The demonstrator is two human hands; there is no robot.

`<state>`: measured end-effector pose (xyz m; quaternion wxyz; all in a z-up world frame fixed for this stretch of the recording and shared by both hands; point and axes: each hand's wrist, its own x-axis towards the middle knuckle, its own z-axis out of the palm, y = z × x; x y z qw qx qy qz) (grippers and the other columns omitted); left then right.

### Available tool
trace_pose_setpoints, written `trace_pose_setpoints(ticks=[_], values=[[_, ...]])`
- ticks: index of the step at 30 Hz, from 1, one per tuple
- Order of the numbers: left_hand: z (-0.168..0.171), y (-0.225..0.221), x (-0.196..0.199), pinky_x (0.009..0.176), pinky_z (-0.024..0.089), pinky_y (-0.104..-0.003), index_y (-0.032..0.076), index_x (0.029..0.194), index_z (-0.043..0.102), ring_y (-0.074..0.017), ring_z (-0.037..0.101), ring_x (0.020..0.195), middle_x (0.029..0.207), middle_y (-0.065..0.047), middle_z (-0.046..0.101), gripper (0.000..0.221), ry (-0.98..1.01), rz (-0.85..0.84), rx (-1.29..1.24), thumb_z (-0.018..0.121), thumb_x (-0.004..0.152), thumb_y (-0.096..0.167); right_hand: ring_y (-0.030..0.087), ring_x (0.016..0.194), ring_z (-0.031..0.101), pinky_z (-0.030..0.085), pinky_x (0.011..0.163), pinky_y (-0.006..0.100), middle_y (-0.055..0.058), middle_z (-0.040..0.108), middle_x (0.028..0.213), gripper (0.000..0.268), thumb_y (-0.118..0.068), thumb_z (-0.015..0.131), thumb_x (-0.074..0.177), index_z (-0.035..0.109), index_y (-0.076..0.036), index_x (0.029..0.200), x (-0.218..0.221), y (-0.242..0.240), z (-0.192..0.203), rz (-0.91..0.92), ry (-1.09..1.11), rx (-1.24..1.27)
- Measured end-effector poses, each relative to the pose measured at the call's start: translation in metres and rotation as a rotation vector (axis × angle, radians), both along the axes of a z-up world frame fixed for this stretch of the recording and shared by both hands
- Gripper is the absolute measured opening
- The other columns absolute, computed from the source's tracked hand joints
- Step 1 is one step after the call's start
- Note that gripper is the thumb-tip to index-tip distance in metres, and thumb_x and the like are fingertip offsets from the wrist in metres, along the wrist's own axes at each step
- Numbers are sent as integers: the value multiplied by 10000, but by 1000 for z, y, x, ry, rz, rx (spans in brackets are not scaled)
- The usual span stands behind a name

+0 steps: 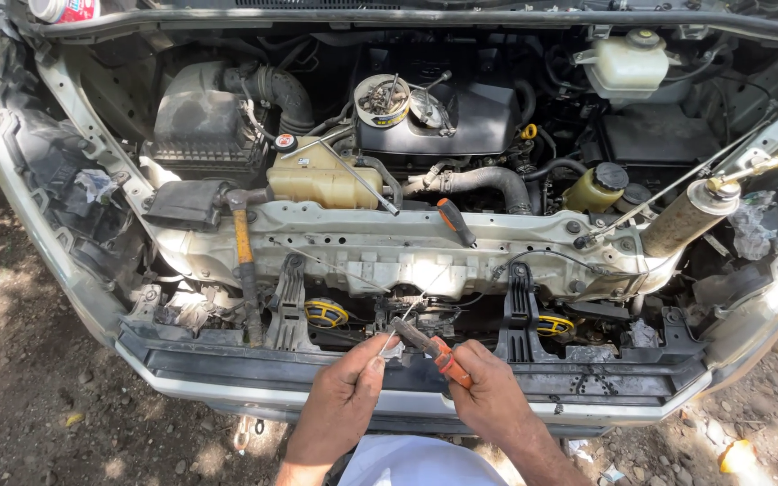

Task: Repairing or connecting electrical wires on a vehicle's front end.

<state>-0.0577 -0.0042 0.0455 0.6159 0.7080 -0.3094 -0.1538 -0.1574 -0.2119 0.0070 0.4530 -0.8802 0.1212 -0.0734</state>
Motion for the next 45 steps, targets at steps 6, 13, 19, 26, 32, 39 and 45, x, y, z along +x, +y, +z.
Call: trace_pose_setpoints(ticks=[6,13,19,26,32,39,45], values=[[10,-3,14,624,522,-230,98,1394,582,-43,597,680,740,58,648,413,377,11,122,538,997,201,256,843,623,513,721,411,69,582,872,218,6,651,816,655,-101,1006,0,0,-4,67,-59,-74],[7,-7,16,530,379,-230,48,1341,689,-38,412,586,648,58,476,383,315,-47,57,541,1010,171,193,1084,701,610,852,334,42,661,1232,201,-27,640,869,691,-103,1048,-3,-12,12,-47,-57,259],[6,-7,10,496,345,-224,54,1317,711,-28,383,546,616,69,440,353,244,1,103,565,1007,139,198,1074,698,561,894,345,82,704,1193,203,-3,644,854,710,-56,1038,-13,-37,27,-87,-223,35],[19,-12,3,462,333,-231,78,1299,730,-24,395,526,601,62,475,353,206,58,166,566,991,130,182,778,643,535,692,334,48,635,923,100,-42,649,883,661,-60,980,-18,-42,28,-158,-165,23],[14,-11,-6,494,382,-237,91,1312,713,-30,423,551,616,56,492,353,188,33,206,565,995,138,233,677,554,455,613,393,71,545,767,100,-50,659,911,579,-42,853,-17,-48,14,-186,-78,-74],[-5,3,-10,641,488,-284,161,1357,734,-89,548,649,689,-17,594,381,174,0,381,604,1002,207,326,780,614,497,665,425,104,600,847,188,-11,649,828,656,-94,996,-31,-44,5,-153,-213,-96],[-25,-40,-21,638,505,-210,43,1159,712,-35,594,708,804,46,687,258,194,7,213,645,962,195,333,883,660,550,728,434,113,623,935,291,-48,672,832,706,-151,1102,-70,-33,-8,-26,-110,-152]])
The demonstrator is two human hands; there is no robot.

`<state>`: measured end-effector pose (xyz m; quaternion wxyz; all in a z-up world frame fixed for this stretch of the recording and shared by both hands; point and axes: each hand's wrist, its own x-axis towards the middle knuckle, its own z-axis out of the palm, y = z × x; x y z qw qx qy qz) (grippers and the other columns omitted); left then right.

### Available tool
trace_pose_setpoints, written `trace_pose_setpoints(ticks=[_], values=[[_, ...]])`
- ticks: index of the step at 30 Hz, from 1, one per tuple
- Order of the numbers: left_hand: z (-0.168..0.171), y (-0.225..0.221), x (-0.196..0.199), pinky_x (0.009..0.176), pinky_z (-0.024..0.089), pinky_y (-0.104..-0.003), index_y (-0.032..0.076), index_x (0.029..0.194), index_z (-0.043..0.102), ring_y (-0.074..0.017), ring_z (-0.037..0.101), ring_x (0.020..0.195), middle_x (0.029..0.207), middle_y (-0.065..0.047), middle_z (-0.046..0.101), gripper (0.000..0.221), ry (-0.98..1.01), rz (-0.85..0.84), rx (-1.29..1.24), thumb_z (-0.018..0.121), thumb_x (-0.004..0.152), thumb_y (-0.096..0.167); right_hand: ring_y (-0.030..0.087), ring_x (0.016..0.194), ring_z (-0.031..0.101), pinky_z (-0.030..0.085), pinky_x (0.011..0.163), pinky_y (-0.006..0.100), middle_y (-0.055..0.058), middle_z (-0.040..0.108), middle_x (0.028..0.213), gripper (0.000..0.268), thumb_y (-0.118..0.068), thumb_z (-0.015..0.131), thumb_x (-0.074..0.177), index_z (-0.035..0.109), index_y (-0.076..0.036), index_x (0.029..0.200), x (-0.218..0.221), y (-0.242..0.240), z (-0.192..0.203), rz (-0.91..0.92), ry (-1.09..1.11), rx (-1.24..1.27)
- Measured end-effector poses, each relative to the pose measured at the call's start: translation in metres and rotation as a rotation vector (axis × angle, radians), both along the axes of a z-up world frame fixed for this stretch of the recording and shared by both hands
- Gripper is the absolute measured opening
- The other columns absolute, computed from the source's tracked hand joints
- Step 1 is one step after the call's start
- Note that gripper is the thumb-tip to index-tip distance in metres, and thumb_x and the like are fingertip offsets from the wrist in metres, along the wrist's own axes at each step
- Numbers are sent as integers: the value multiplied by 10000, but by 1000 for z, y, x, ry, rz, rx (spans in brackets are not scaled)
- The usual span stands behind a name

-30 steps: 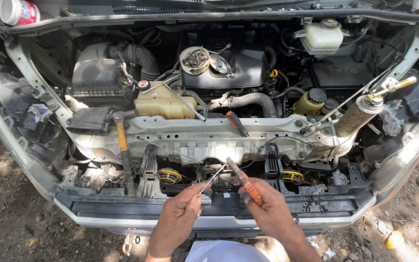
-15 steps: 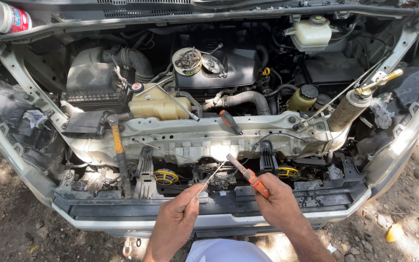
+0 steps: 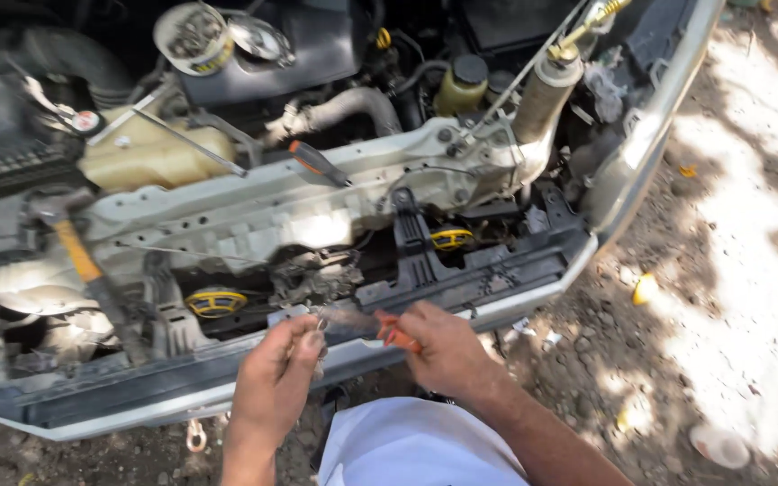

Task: Repairing or connecting electrical wires on a vehicle's front end.

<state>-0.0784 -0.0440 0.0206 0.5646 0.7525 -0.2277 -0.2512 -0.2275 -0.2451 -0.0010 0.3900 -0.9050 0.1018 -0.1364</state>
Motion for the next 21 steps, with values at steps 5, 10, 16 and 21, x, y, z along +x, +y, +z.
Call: trace_pose_setpoints(ticks=[5,10,16,21], values=[[-29,-21,-30,562,359,-209,18,1046,726,-30,426,656,723,51,526,170,164,-20,-26,628,1022,156,317,899,669,555,762,431,107,633,966,285,-71,673,875,706,-152,1146,-36,-6,-9,-4,80,109],[-51,-28,-66,565,386,-202,44,1113,719,-24,466,653,744,62,585,188,267,-2,-14,603,981,112,334,949,647,542,776,442,126,645,1006,360,-24,689,802,700,-105,1153,-82,-1,-36,-81,87,118],[-68,-30,-86,562,379,-251,85,1074,775,-69,450,625,678,37,554,229,178,-143,135,617,993,230,96,907,686,591,793,295,25,732,1060,218,-46,704,903,701,-112,1111,-136,-4,-66,-470,45,629],[-81,-21,-105,585,441,-326,22,796,753,-110,491,625,638,-17,558,458,63,-262,374,637,1021,404,107,765,584,519,696,292,26,653,881,158,-45,732,872,703,-66,1026,-196,-5,-61,-554,-23,682]])
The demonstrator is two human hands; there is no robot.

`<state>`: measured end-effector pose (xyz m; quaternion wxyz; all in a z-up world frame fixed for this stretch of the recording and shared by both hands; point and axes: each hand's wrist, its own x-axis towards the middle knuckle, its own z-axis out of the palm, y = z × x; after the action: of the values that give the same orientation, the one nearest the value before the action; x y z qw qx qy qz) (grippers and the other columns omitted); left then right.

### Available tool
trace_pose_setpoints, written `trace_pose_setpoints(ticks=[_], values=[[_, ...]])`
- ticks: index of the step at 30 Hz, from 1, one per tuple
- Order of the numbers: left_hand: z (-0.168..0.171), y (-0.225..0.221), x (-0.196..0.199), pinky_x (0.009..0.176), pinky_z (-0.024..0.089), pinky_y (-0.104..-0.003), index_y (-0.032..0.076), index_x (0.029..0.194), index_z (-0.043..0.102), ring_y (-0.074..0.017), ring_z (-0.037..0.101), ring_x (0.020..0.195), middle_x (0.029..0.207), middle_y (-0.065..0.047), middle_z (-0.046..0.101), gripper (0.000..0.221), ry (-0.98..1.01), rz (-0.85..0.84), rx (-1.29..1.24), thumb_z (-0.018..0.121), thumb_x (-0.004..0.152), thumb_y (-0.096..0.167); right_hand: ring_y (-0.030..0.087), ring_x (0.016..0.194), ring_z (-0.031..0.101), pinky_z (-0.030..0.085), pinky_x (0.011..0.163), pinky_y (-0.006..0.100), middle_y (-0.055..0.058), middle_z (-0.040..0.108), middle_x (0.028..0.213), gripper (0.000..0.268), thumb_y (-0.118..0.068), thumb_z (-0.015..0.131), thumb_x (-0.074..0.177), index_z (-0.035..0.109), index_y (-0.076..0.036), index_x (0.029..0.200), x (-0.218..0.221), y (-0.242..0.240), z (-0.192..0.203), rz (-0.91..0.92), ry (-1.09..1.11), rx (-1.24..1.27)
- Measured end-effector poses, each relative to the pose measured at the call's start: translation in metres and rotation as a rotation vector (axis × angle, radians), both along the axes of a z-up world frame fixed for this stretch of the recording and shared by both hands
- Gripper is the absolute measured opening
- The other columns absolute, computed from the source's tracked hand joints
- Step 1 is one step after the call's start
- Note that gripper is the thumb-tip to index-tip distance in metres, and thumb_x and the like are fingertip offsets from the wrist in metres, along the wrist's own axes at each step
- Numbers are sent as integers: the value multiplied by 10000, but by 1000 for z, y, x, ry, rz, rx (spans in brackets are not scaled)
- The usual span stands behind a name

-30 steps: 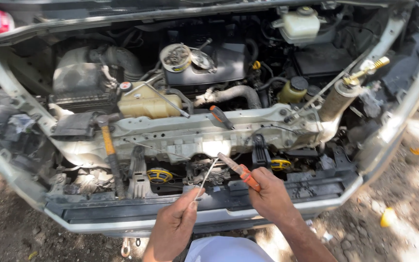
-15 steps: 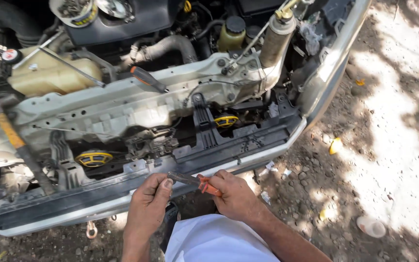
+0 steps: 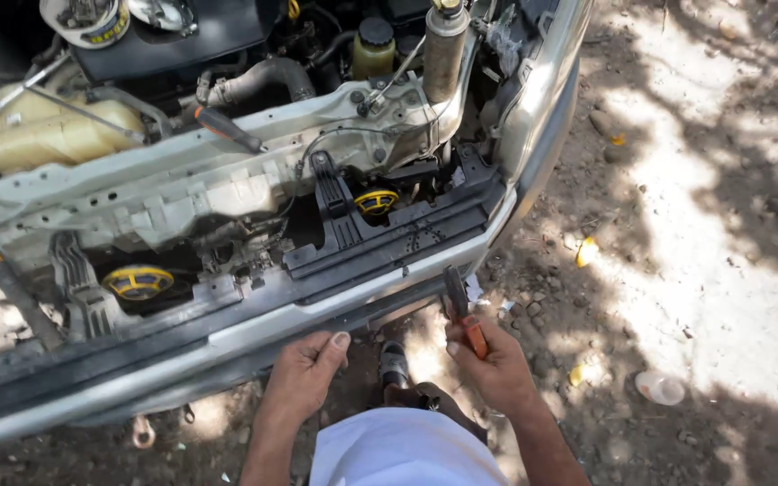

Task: Repairing or connecting electrical wires on a vehicle's front end.

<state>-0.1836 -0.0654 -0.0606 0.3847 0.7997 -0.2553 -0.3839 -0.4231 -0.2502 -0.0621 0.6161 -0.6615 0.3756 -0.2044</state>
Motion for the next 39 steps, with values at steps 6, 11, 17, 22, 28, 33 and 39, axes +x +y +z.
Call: trace_pose_setpoints(ticks=[6,11,17,22,28,33,39], values=[[-22,12,-47,583,470,-269,92,938,781,-73,520,610,670,30,599,295,268,133,-235,586,964,312,124,665,563,501,646,303,1,603,708,87,-116,749,845,719,-48,888,-30,42,-7,141,348,57],[-20,16,-61,506,376,-277,63,1034,759,-90,458,559,668,14,555,229,654,385,-478,622,978,238,105,732,569,487,698,298,4,611,747,84,-74,754,855,705,-16,891,-25,47,-12,318,134,168],[1,-21,-71,642,492,-299,18,992,756,-122,595,745,813,-4,671,335,32,323,-434,629,1033,325,115,708,566,478,649,302,14,626,785,140,-73,775,832,715,-15,944,-14,-7,-17,442,92,161],[-8,-68,-93,602,457,-241,8,956,764,-83,530,684,724,2,594,361,201,496,-419,639,1062,329,107,783,610,516,721,262,12,660,817,211,-112,777,848,728,-45,1043,-24,-69,-18,591,128,-16],[-20,-109,-114,526,425,-211,43,1229,699,-56,552,669,860,-6,677,277,608,681,-747,578,985,96,163,833,676,555,752,319,57,706,929,218,-137,766,855,738,-34,1045,-22,-119,-5,616,94,-14],[-13,-123,-104,546,469,-213,24,1269,678,-52,630,737,953,-9,715,309,640,688,-738,560,985,50,192,962,693,549,844,325,44,719,1082,253,-195,790,829,754,-55,1037,-16,-116,18,625,153,-251],[1,-121,-93,466,432,-211,7,1241,702,-69,564,590,842,-41,673,281,597,608,-713,608,980,51,198,967,697,552,858,322,29,715,1124,277,-228,781,843,754,-69,1068,1,-111,31,620,209,-240]])
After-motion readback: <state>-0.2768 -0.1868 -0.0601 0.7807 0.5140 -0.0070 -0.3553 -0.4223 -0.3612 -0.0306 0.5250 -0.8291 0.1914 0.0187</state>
